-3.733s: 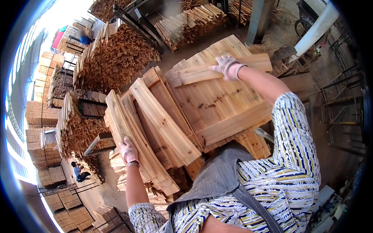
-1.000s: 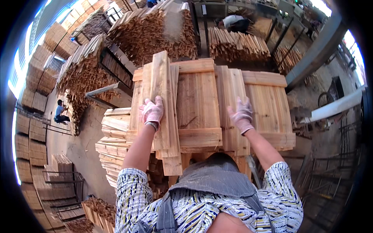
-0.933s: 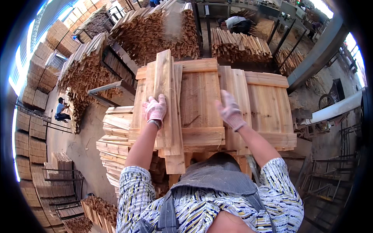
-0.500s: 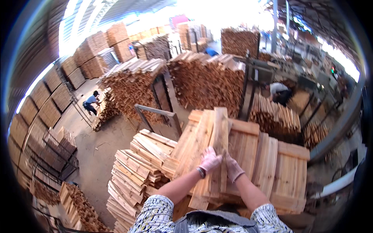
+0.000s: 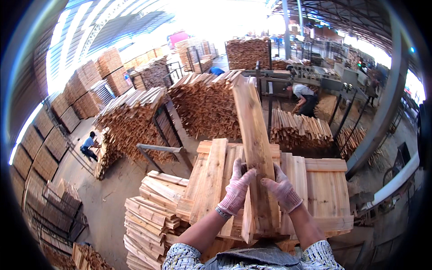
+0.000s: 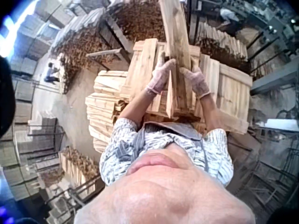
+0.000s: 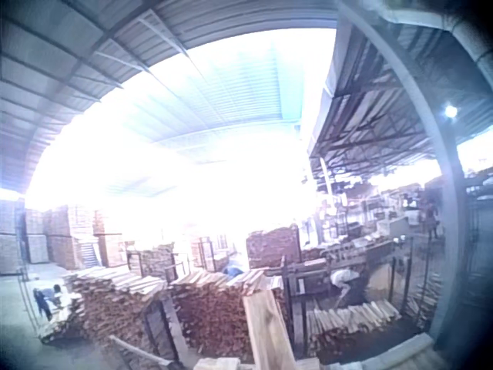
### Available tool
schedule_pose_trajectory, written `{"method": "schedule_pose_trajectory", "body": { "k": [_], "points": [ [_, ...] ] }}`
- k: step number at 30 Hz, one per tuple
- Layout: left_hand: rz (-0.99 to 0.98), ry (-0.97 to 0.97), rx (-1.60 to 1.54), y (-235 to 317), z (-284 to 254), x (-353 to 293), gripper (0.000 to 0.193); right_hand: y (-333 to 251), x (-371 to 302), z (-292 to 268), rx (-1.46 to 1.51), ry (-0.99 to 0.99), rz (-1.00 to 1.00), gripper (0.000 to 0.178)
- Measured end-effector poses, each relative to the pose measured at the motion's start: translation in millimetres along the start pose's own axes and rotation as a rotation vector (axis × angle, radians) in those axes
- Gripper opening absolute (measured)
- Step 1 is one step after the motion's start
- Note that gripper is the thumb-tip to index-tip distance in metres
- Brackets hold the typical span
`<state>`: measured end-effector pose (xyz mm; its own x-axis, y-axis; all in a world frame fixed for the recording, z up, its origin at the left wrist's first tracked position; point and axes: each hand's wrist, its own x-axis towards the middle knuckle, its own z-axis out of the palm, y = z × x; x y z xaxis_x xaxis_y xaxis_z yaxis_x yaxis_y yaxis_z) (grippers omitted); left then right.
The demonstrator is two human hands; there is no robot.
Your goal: The person repeatedly picks up stacks of wooden planks from a pile and places them onto a growing stack. The worker handles the wood by hand, wearing gloves, and arranges the planks in a repetitive stacking motion within a warehouse environment.
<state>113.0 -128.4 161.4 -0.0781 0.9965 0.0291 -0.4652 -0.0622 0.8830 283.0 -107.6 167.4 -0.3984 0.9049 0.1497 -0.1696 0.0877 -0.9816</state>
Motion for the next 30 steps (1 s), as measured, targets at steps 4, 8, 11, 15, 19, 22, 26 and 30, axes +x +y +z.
{"method": "schedule_pose_trajectory", "body": {
  "k": [4, 8, 11, 15, 19, 22, 26, 30],
  "points": [
    [0.215, -0.003, 0.032, 5.2, 34.8, 8.7, 0.065, -8.3, 10.6, -8.0, -0.139, -0.013, -0.181, 0.07],
    [0.083, 0.099, 0.017, -7.6, 2.4, 27.4, 0.049, 28.0, 29.3, -1.9, 0.172, -0.127, -0.147, 0.069],
    [-0.11, 0.233, 0.279, -47.6, -41.3, 54.3, 0.053, 101.7, 39.1, 7.2, -0.047, 0.041, -0.135, 0.064],
    [-0.134, 0.068, 1.039, -79.1, -81.7, 38.7, 0.039, 144.6, 33.9, 12.4, -0.054, 0.119, 0.359, 0.054],
    [-0.215, -0.06, 0.241, -85.0, -78.2, 40.7, 0.045, 123.4, 32.4, -23.1, 0.143, 0.087, 0.411, 0.046],
    [-0.163, 0.094, 0.468, -62.1, -65.2, 48.6, 0.069, 93.3, 14.7, -76.3, 0.311, 0.031, 0.352, 0.041],
    [-0.242, 0.312, 1.616, -52.2, -110.3, 61.8, 0.104, 65.7, -27.8, -163.6, 0.136, 0.155, 0.253, 0.065],
    [-0.264, 0.274, 2.099, -110.6, -112.1, 64.1, 0.112, 106.1, -70.6, -301.0, -0.079, 0.383, 0.272, 0.07]
  ]
}}
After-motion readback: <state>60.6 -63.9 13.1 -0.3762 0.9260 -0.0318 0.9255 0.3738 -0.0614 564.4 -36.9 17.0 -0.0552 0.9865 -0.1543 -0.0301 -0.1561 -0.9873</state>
